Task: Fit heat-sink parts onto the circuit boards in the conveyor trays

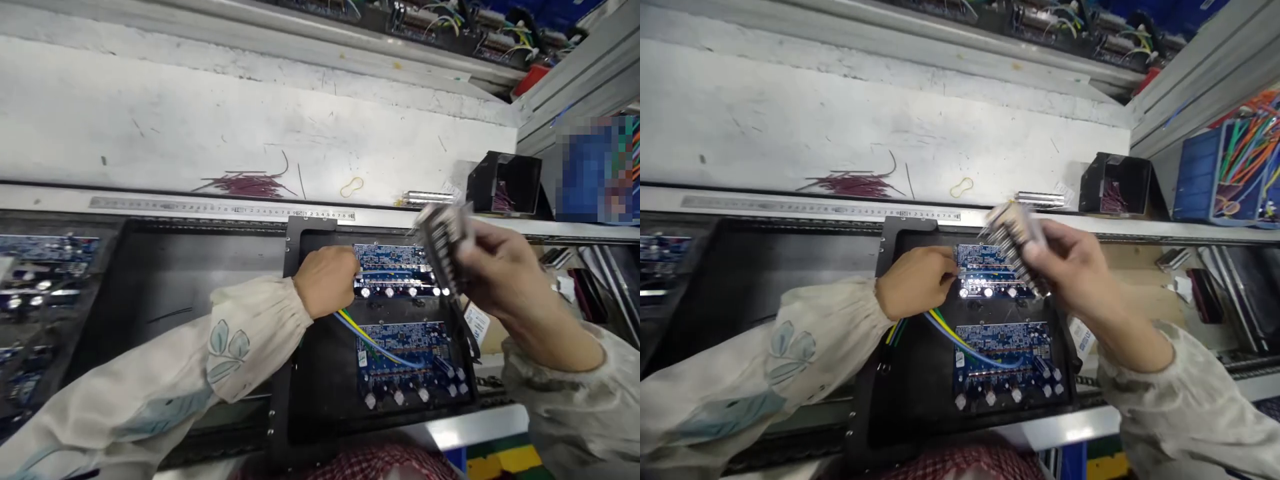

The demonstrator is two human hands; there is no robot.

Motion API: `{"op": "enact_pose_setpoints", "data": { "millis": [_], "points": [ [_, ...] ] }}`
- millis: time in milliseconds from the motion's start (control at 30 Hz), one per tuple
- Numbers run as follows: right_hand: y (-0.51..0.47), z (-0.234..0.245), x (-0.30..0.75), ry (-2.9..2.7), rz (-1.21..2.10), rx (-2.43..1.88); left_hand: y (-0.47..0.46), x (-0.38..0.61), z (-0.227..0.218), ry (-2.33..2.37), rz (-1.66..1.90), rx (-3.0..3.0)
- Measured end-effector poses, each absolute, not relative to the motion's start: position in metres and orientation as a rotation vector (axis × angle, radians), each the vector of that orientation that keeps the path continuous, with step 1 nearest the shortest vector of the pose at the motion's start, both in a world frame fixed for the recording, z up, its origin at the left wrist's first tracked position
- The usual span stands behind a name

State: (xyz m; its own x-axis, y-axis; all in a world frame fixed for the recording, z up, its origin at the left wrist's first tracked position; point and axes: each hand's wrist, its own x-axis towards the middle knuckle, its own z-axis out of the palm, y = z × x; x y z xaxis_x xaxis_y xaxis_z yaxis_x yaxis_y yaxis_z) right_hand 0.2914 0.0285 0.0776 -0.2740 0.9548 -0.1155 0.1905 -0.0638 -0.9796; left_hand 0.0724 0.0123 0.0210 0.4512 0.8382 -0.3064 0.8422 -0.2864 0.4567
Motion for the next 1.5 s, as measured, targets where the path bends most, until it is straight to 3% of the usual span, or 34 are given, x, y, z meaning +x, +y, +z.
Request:
{"op": "enact_pose_setpoints", "data": {
  "millis": [133,300,967,1500],
  "points": [
    [0.037,0.066,0.291,-2.521,0.742,-1.099,0.014,0.07,0.018,1.406,-0.024,2.128],
    [0.043,0.056,0.283,-2.802,0.441,-0.907,0.015,0.067,0.014,1.409,0.013,2.123],
    [0.033,0.033,0.285,-2.835,0.367,-0.873,0.013,0.065,0.013,1.375,0.191,2.09],
    [0.033,0.062,0.353,-2.817,0.527,-1.114,0.004,0.068,0.016,1.285,-0.172,2.601]
  ]
}}
